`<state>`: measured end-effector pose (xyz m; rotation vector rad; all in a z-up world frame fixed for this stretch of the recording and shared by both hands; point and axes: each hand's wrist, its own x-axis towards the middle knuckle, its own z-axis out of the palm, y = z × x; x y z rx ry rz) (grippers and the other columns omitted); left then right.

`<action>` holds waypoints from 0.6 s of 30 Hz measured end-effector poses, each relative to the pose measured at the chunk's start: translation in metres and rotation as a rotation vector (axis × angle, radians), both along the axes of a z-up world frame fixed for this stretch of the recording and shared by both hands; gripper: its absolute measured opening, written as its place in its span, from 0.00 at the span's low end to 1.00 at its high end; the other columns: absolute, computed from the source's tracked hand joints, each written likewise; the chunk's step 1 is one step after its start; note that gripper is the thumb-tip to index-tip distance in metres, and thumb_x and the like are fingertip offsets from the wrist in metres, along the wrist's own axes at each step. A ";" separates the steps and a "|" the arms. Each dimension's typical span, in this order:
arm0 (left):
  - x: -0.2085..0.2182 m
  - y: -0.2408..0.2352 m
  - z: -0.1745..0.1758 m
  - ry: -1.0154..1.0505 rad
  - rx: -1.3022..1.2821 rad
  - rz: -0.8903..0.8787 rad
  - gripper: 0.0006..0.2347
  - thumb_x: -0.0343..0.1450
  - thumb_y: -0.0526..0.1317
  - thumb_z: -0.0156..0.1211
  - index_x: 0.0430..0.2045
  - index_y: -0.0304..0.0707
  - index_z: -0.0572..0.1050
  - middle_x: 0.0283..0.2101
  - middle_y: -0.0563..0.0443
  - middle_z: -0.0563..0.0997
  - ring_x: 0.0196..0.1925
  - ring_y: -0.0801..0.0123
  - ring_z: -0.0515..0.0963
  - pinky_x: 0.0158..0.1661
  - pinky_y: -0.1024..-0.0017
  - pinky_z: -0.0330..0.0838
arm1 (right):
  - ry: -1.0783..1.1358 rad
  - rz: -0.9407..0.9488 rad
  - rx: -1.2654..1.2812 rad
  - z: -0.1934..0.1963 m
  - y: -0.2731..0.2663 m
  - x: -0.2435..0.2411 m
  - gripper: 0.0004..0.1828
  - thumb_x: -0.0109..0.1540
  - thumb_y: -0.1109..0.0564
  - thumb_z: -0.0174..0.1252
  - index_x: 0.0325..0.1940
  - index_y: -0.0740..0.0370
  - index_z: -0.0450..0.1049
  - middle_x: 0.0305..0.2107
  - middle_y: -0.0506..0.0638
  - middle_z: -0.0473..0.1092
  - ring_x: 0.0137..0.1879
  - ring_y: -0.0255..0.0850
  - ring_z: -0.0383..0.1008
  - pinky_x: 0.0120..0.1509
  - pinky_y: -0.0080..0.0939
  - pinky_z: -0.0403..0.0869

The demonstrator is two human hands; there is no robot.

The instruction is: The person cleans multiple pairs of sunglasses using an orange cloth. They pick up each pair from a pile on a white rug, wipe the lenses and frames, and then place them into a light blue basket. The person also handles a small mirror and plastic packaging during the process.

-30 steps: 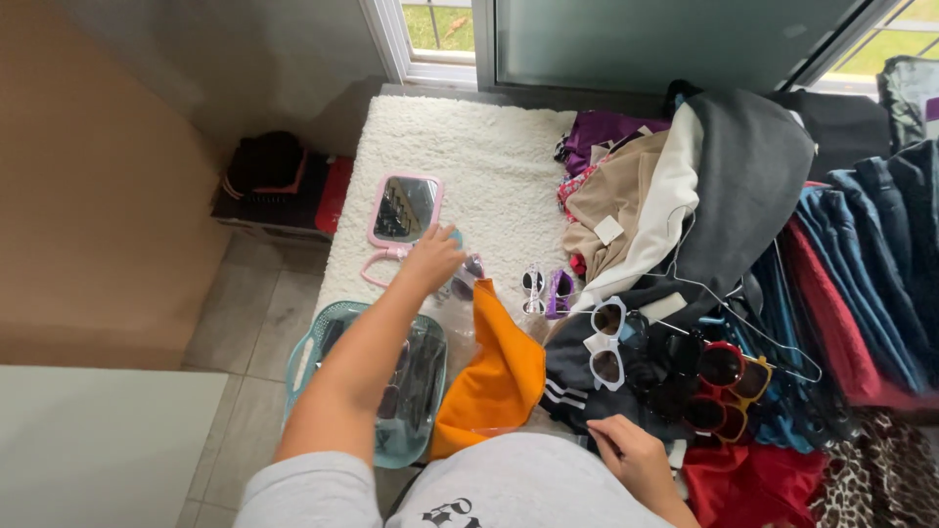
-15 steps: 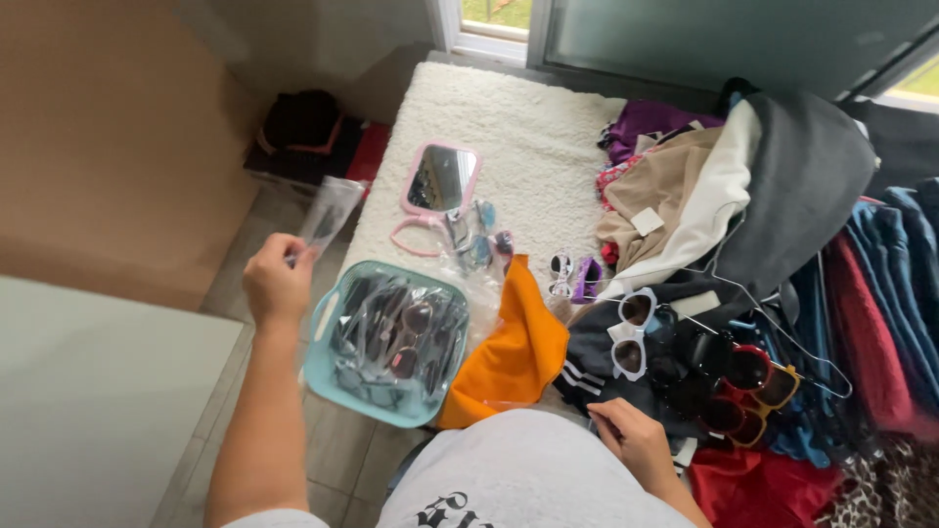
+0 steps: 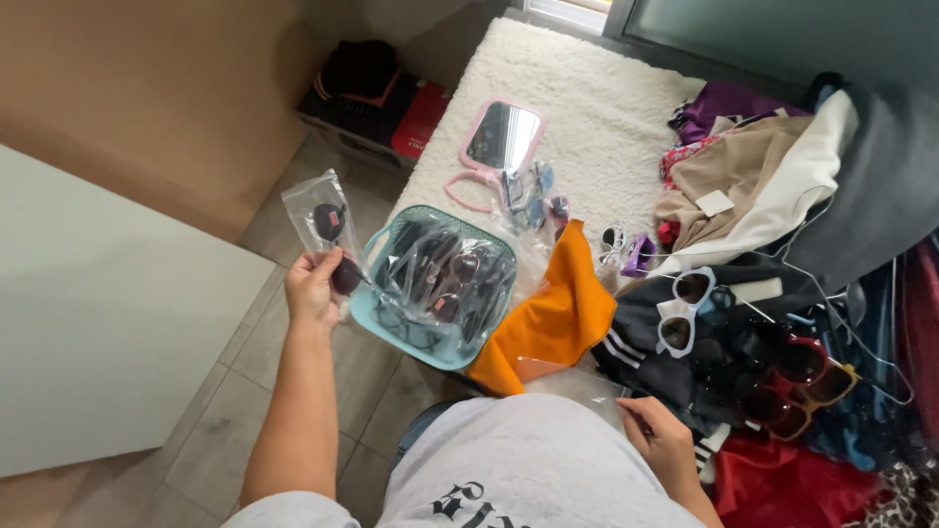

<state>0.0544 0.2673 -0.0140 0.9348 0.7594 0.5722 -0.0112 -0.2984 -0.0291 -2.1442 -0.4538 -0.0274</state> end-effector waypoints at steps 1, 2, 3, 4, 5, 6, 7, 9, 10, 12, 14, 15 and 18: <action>-0.001 0.003 -0.010 0.002 0.000 0.004 0.12 0.66 0.28 0.70 0.22 0.43 0.69 0.32 0.38 0.84 0.30 0.62 0.84 0.34 0.66 0.83 | 0.002 0.004 0.000 0.001 0.001 -0.002 0.07 0.62 0.61 0.61 0.43 0.61 0.81 0.33 0.46 0.78 0.33 0.31 0.74 0.40 0.30 0.71; -0.002 0.008 -0.020 0.011 0.063 -0.056 0.11 0.65 0.30 0.72 0.29 0.42 0.72 0.34 0.43 0.85 0.32 0.66 0.85 0.38 0.69 0.82 | -0.011 -0.002 -0.002 0.000 0.003 -0.004 0.07 0.62 0.61 0.61 0.43 0.62 0.81 0.34 0.47 0.78 0.33 0.32 0.75 0.41 0.30 0.72; -0.004 0.013 -0.030 0.020 0.125 -0.116 0.13 0.63 0.31 0.74 0.37 0.41 0.76 0.36 0.47 0.85 0.35 0.70 0.85 0.41 0.72 0.82 | -0.024 -0.008 -0.003 -0.001 0.006 -0.007 0.06 0.62 0.61 0.61 0.42 0.62 0.80 0.34 0.48 0.78 0.34 0.33 0.76 0.42 0.31 0.73; -0.007 0.010 -0.023 0.029 0.128 -0.108 0.13 0.63 0.31 0.74 0.37 0.41 0.76 0.36 0.47 0.85 0.35 0.70 0.85 0.41 0.72 0.82 | -0.016 0.000 0.000 0.001 0.009 -0.010 0.06 0.62 0.61 0.61 0.42 0.62 0.80 0.34 0.48 0.78 0.34 0.33 0.76 0.42 0.31 0.73; -0.011 0.006 -0.017 0.072 0.212 -0.200 0.13 0.62 0.31 0.74 0.36 0.38 0.77 0.38 0.47 0.86 0.37 0.71 0.85 0.43 0.73 0.82 | 0.002 -0.025 -0.005 0.004 0.013 -0.013 0.06 0.62 0.62 0.60 0.42 0.63 0.81 0.34 0.48 0.78 0.33 0.32 0.75 0.40 0.30 0.72; -0.010 0.003 -0.010 0.113 0.296 -0.295 0.12 0.61 0.31 0.75 0.36 0.36 0.79 0.40 0.47 0.86 0.39 0.72 0.85 0.45 0.74 0.81 | 0.016 -0.054 -0.010 0.005 0.018 -0.014 0.06 0.63 0.62 0.60 0.42 0.63 0.81 0.34 0.48 0.78 0.32 0.32 0.75 0.38 0.30 0.72; -0.013 0.003 -0.007 0.118 0.299 -0.290 0.12 0.61 0.31 0.75 0.36 0.36 0.79 0.40 0.47 0.86 0.39 0.72 0.85 0.45 0.74 0.81 | 0.020 -0.049 -0.007 0.001 0.019 -0.015 0.06 0.63 0.62 0.60 0.42 0.63 0.81 0.34 0.48 0.78 0.32 0.32 0.75 0.38 0.30 0.72; -0.017 0.001 -0.001 0.199 0.597 -0.577 0.09 0.63 0.29 0.74 0.32 0.39 0.82 0.31 0.52 0.85 0.32 0.76 0.82 0.35 0.77 0.79 | -0.021 0.021 -0.032 -0.005 0.020 -0.014 0.07 0.63 0.61 0.60 0.43 0.63 0.81 0.33 0.47 0.78 0.31 0.32 0.73 0.36 0.31 0.73; -0.020 -0.005 0.003 0.202 0.596 -0.576 0.09 0.63 0.29 0.74 0.32 0.39 0.82 0.31 0.52 0.85 0.32 0.76 0.82 0.35 0.77 0.79 | -0.019 0.023 -0.033 -0.007 0.022 -0.015 0.07 0.63 0.61 0.60 0.43 0.63 0.81 0.33 0.47 0.78 0.31 0.32 0.73 0.36 0.31 0.73; -0.024 -0.018 0.011 0.333 1.065 -0.793 0.05 0.65 0.32 0.70 0.24 0.49 0.84 0.27 0.61 0.84 0.31 0.79 0.79 0.35 0.77 0.69 | 0.003 0.008 -0.020 -0.010 0.027 -0.018 0.06 0.63 0.61 0.60 0.43 0.61 0.81 0.34 0.47 0.79 0.34 0.33 0.75 0.39 0.30 0.74; -0.027 -0.030 0.005 0.350 1.190 -0.934 0.09 0.61 0.28 0.66 0.23 0.50 0.84 0.27 0.60 0.86 0.31 0.76 0.82 0.37 0.75 0.73 | -0.003 0.015 -0.018 -0.009 0.031 -0.018 0.06 0.63 0.61 0.60 0.43 0.61 0.80 0.34 0.47 0.78 0.34 0.32 0.75 0.39 0.30 0.74; -0.028 -0.037 0.002 0.360 1.316 -1.072 0.14 0.57 0.24 0.61 0.22 0.52 0.83 0.27 0.59 0.87 0.32 0.72 0.86 0.39 0.72 0.76 | -0.014 0.023 -0.016 -0.009 0.032 -0.018 0.06 0.63 0.60 0.60 0.43 0.61 0.80 0.34 0.46 0.78 0.34 0.32 0.74 0.39 0.30 0.74; -0.028 -0.039 -0.049 0.229 1.819 -1.122 0.03 0.60 0.39 0.66 0.19 0.53 0.77 0.23 0.59 0.81 0.31 0.59 0.81 0.39 0.62 0.68 | -0.006 0.030 -0.021 -0.010 0.035 -0.019 0.06 0.62 0.61 0.61 0.42 0.63 0.80 0.34 0.49 0.78 0.34 0.34 0.75 0.37 0.32 0.75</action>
